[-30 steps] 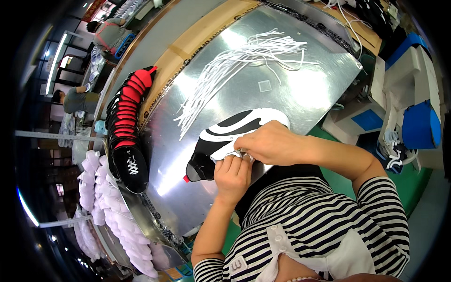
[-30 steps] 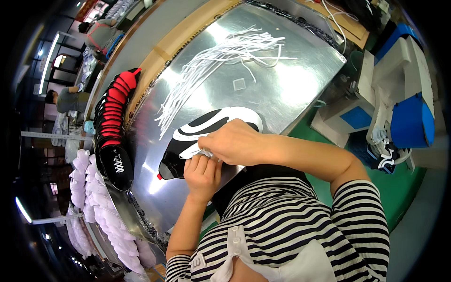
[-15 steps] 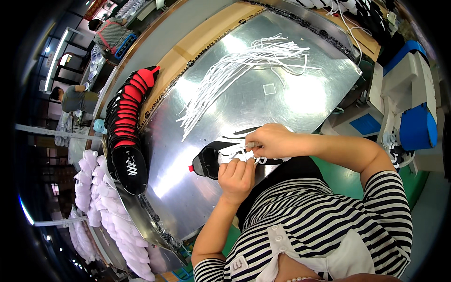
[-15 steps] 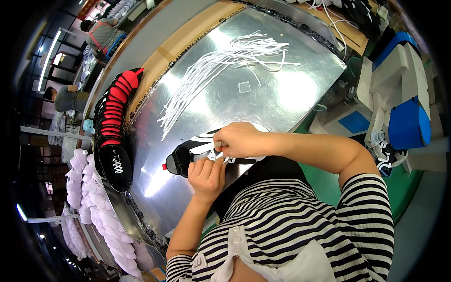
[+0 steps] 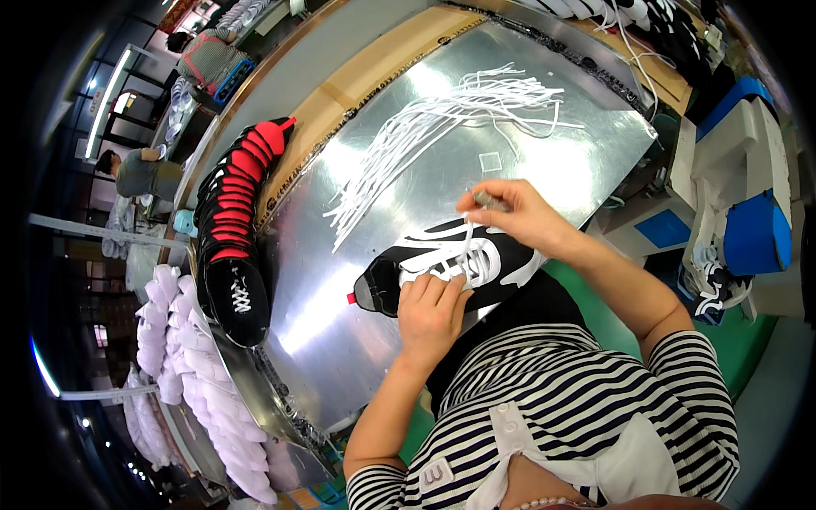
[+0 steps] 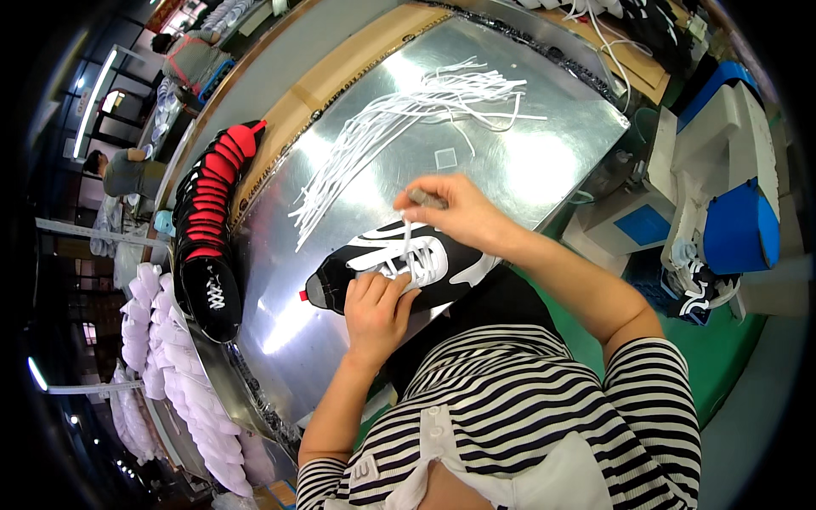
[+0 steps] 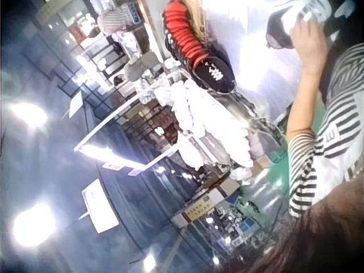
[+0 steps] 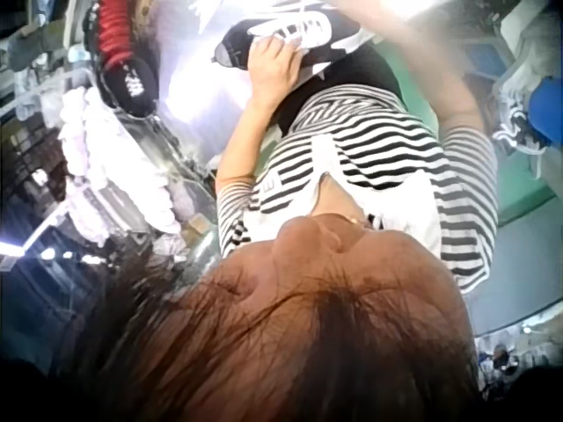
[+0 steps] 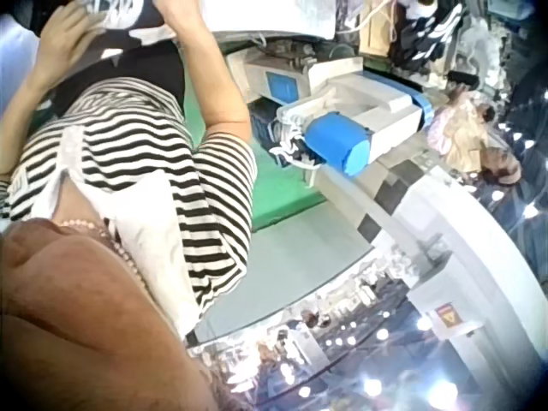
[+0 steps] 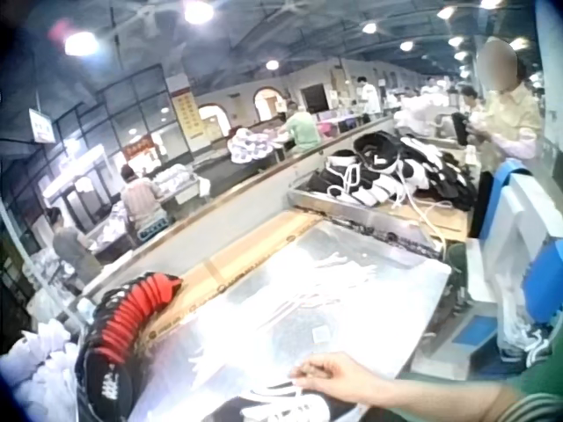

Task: The person threads laces through the eyelets of shoe uppers at a workstation, handling the laces and shoe components one by one.

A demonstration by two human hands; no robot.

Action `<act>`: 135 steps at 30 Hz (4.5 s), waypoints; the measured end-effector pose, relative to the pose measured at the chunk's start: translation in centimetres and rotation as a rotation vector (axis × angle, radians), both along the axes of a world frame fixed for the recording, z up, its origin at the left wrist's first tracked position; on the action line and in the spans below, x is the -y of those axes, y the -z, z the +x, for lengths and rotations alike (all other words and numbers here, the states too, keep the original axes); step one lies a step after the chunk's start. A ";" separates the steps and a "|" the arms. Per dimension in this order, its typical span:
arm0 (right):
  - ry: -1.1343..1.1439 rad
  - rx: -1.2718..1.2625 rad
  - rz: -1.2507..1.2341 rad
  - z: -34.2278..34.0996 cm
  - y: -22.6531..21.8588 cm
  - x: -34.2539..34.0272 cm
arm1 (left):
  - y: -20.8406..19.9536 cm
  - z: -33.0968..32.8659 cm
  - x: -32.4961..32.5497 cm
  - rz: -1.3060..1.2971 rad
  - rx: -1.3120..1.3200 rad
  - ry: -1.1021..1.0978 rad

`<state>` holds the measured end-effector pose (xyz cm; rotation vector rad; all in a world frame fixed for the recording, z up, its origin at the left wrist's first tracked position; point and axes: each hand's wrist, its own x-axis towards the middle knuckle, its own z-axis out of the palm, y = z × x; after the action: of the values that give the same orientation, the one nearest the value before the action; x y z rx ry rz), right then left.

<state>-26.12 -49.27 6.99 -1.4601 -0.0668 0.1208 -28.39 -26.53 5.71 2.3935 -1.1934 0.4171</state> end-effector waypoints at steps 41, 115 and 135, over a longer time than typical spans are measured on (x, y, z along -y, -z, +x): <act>-0.134 0.461 -1.097 -1.3 3.3 -6.0 | 2.2 0.0 1.4 -0.251 -0.351 -0.408; 0.103 -0.011 -0.165 -8.3 4.1 -5.6 | -0.6 -1.6 0.0 -0.213 -0.528 -0.422; -0.047 -0.109 -0.403 -6.4 3.6 -5.4 | 0.8 -1.1 -1.3 -0.199 -0.387 -0.197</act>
<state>-32.50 -43.85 3.41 -1.8511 0.0138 0.2639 -29.50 -25.27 4.90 2.2883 -0.7150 0.1133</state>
